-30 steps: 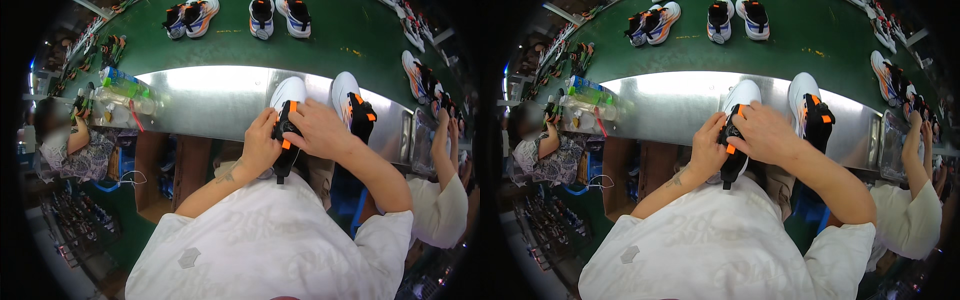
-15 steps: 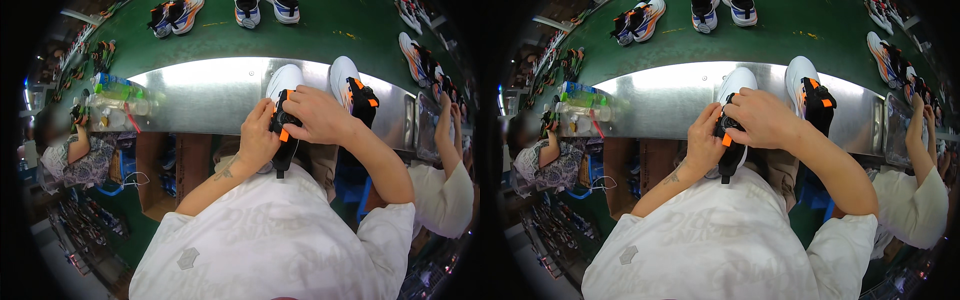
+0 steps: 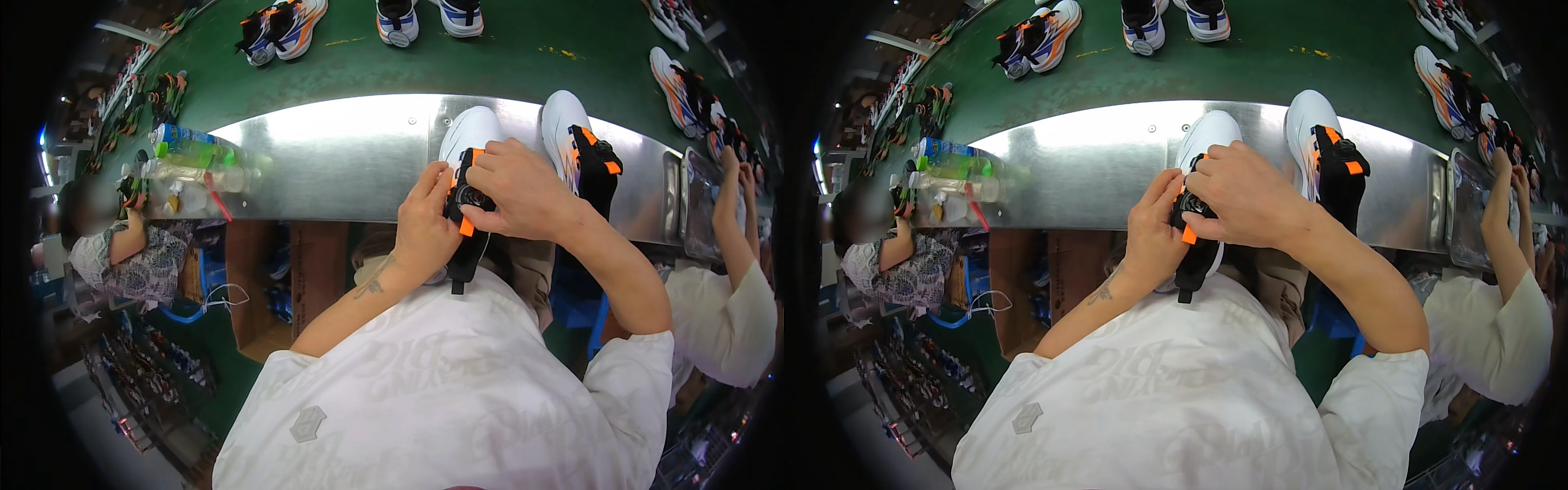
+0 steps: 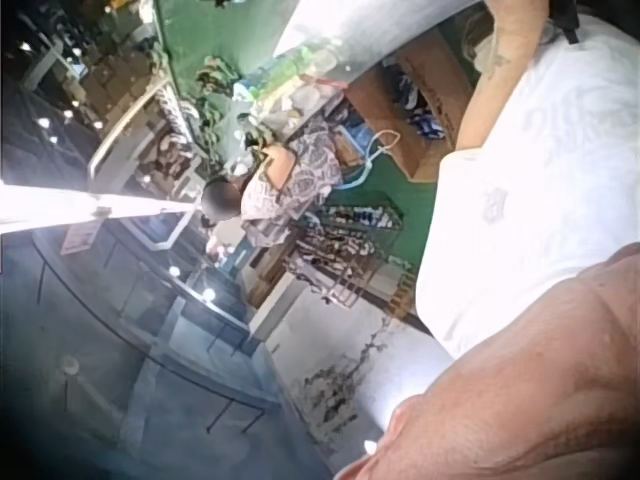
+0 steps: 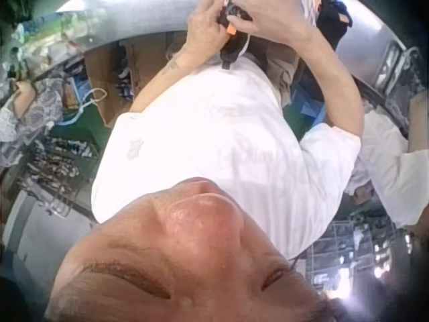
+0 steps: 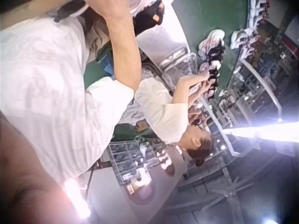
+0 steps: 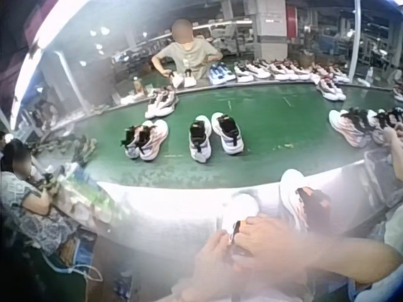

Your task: The person repeatedly picks up white sneakers with orange accents from a conveyor belt and secures the heel straps by hand. They place each finished pair back onto the belt and continue the same process with additional pairs throughout the clip.

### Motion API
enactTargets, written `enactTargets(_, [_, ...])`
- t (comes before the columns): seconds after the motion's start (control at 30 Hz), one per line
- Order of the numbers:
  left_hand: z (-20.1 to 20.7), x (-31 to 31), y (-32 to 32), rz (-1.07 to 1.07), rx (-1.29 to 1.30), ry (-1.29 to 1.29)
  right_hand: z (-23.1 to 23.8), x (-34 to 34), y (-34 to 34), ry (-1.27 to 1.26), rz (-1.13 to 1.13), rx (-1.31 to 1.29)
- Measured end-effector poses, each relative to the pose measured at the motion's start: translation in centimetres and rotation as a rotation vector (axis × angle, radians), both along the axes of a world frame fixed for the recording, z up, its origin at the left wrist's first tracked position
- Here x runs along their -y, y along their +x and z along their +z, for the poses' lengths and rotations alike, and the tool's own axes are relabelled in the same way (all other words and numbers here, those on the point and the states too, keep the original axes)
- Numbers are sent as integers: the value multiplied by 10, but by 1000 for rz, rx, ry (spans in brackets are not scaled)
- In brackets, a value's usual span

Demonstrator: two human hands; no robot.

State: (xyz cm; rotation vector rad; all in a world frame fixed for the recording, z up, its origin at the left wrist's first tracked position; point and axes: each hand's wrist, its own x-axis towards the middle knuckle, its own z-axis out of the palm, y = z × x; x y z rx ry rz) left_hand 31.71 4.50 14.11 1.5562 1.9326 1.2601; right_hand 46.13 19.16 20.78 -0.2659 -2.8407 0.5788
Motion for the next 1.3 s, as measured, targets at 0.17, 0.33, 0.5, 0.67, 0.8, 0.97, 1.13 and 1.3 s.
enactTargets(0.17, [-4,2,0,18,-71,15,3,15,-2,3,-217,226])
enactTargets(0.33, [-2,2,2,4,-51,37,-5,32,-8,-15,-419,275])
enactTargets(0.5, [1,-4,0,-31,-67,63,-24,34,-5,73,-430,140])
enactTargets(0.67, [7,-5,-10,-66,-180,37,4,18,3,-76,-378,273])
enactTargets(0.8, [4,-9,-11,-53,-135,56,48,5,31,-10,-324,75])
enactTargets(0.97, [5,-8,-9,-49,-97,38,10,55,30,54,-186,245])
enactTargets(1.13, [1,-7,-8,-34,-61,59,-6,80,25,250,-329,115])
enactTargets(1.3, [7,-7,-8,-35,-78,-11,0,71,22,76,-330,85])
